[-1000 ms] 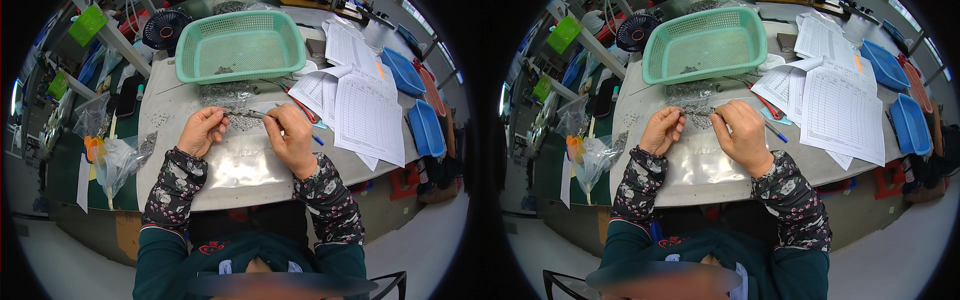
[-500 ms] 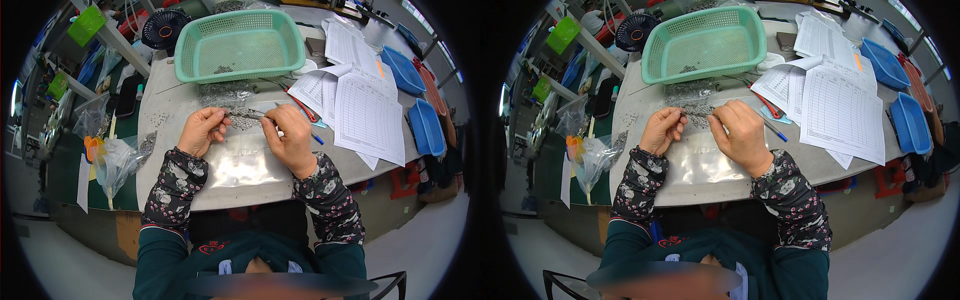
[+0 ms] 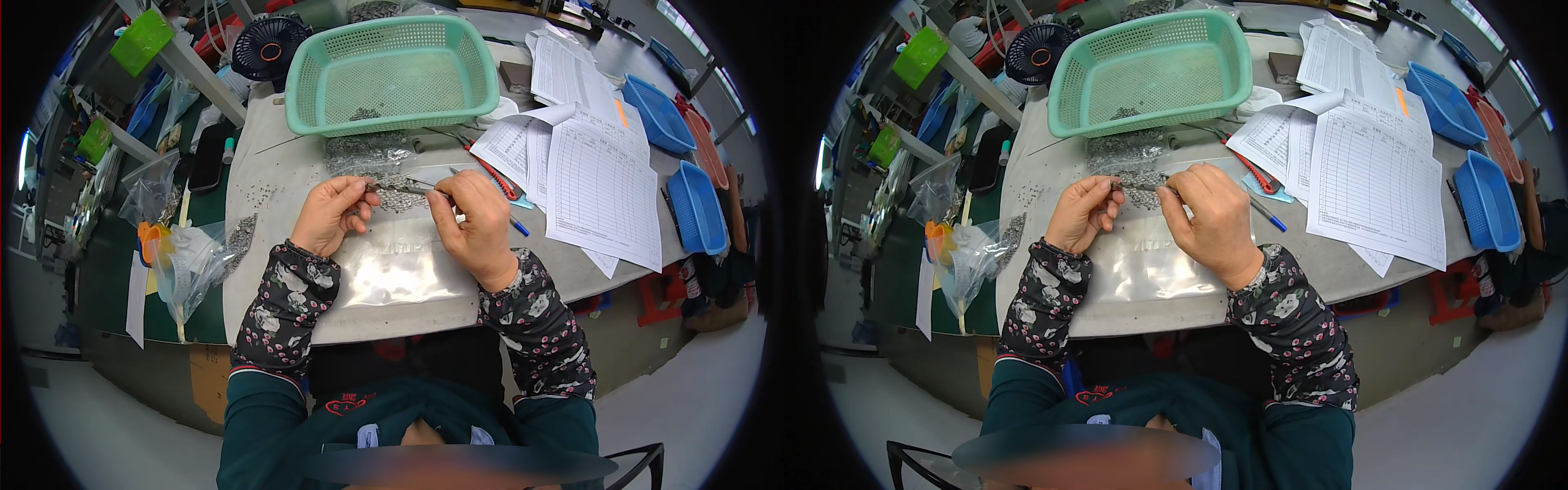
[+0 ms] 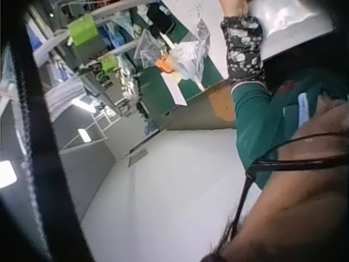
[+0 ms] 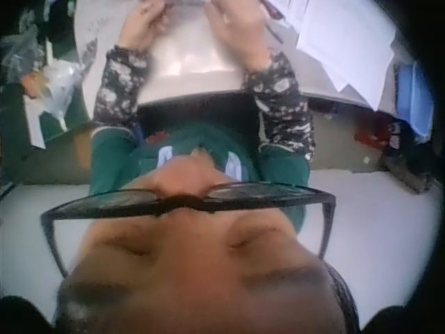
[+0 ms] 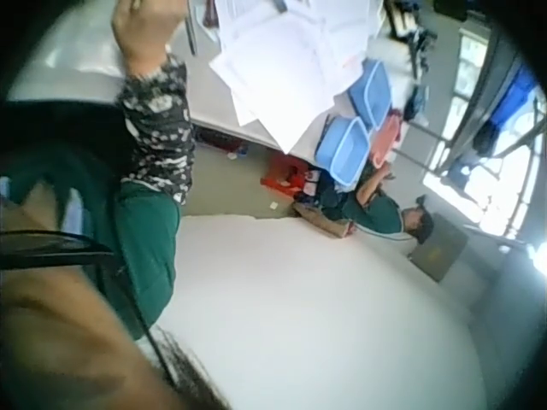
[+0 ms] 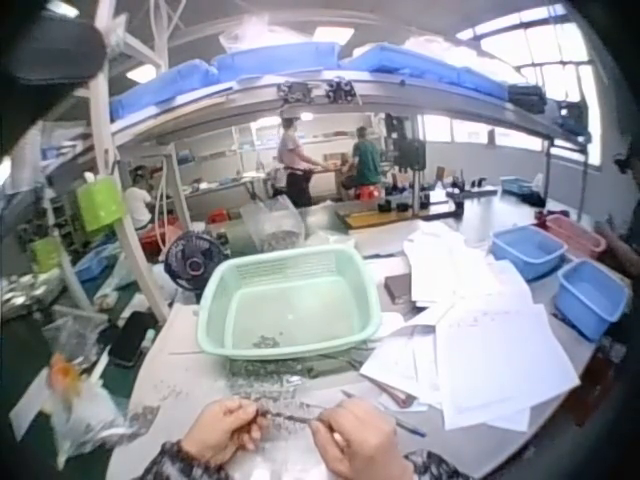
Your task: The person sorts and arranges small metal clips on a work surface using tweezers.
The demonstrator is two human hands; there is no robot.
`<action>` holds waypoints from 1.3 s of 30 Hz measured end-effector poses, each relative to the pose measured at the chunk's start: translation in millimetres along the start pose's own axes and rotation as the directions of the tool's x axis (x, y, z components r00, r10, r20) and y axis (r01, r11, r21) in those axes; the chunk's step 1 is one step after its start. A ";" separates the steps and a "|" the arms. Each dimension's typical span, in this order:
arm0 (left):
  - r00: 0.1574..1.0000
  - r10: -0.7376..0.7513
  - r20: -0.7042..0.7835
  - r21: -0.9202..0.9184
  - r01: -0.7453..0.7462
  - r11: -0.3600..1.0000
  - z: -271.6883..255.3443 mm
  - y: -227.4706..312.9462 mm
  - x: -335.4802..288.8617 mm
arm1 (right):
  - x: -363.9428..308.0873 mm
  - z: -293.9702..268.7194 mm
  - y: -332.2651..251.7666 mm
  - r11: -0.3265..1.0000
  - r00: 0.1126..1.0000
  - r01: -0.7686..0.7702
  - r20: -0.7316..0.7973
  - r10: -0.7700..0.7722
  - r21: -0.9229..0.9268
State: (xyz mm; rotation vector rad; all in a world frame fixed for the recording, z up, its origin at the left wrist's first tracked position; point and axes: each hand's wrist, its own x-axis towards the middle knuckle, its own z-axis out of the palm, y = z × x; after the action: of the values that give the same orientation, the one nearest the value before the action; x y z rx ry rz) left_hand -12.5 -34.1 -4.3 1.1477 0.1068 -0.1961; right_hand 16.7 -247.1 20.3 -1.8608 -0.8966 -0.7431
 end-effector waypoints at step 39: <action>0.990 0.056 -0.129 0.028 -0.053 0.998 5.5 -2.4 -1.6 | -2.3 3.8 -0.6 0.984 0.990 -0.125 -0.043 0.132 0.130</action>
State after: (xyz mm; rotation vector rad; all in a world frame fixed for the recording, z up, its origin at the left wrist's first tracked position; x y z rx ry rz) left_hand -14.7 -39.9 -3.9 1.1858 0.1886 -0.0736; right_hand 15.4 -244.1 17.3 -1.7613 -0.7655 -0.6365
